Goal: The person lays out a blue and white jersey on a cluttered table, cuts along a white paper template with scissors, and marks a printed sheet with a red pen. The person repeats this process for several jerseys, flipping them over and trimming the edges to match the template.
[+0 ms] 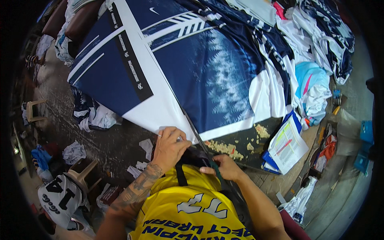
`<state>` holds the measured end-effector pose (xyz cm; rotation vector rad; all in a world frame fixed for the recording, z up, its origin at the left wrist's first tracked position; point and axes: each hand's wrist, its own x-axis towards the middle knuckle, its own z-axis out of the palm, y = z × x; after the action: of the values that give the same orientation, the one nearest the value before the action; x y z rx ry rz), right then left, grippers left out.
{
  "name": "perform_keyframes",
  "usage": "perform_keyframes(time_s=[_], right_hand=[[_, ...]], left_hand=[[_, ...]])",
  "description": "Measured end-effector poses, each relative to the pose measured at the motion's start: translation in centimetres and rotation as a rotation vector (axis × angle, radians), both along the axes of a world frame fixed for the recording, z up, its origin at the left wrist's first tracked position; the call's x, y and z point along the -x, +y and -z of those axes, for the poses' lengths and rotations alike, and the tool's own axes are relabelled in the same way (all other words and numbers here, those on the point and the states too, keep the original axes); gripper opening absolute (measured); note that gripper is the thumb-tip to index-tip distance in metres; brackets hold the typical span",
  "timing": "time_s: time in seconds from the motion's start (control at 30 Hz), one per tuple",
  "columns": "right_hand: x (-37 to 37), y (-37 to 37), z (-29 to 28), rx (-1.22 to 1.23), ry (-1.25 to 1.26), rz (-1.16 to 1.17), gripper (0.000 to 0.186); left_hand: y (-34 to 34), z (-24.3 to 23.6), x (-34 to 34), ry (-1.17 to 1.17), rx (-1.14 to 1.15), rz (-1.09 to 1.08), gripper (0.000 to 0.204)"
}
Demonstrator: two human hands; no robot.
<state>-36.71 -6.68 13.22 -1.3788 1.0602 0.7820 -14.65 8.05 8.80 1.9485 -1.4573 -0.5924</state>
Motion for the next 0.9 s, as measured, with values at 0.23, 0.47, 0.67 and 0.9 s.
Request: perform_keyframes(time_s=[0.23, 0.47, 0.67, 0.9], right_hand=[[-6.4, -2.3, 0.4, 0.082, -0.073, -0.061, 0.082], [-14.2, -5.2, -0.1, 0.014, -0.074, -0.055, 0.084], [-21.2, -7.3, 0.3, 0.066, -0.093, -0.085, 0.085], [-27.8, -9.4, 0.7, 0.046, -0.073, -0.104, 0.082]], left_hand=[[-1.4, 0.0, -3.2, 0.223, -0.033, 0.165, 0.011], [-1.4, 0.9, -6.0, 0.393, -0.190, 0.387, 0.030], [-2.0, 1.7, -8.2, 0.524, -0.205, 0.550, 0.033], [-3.7, 4.2, -10.4, 0.790, -0.158, 0.628, 0.038]])
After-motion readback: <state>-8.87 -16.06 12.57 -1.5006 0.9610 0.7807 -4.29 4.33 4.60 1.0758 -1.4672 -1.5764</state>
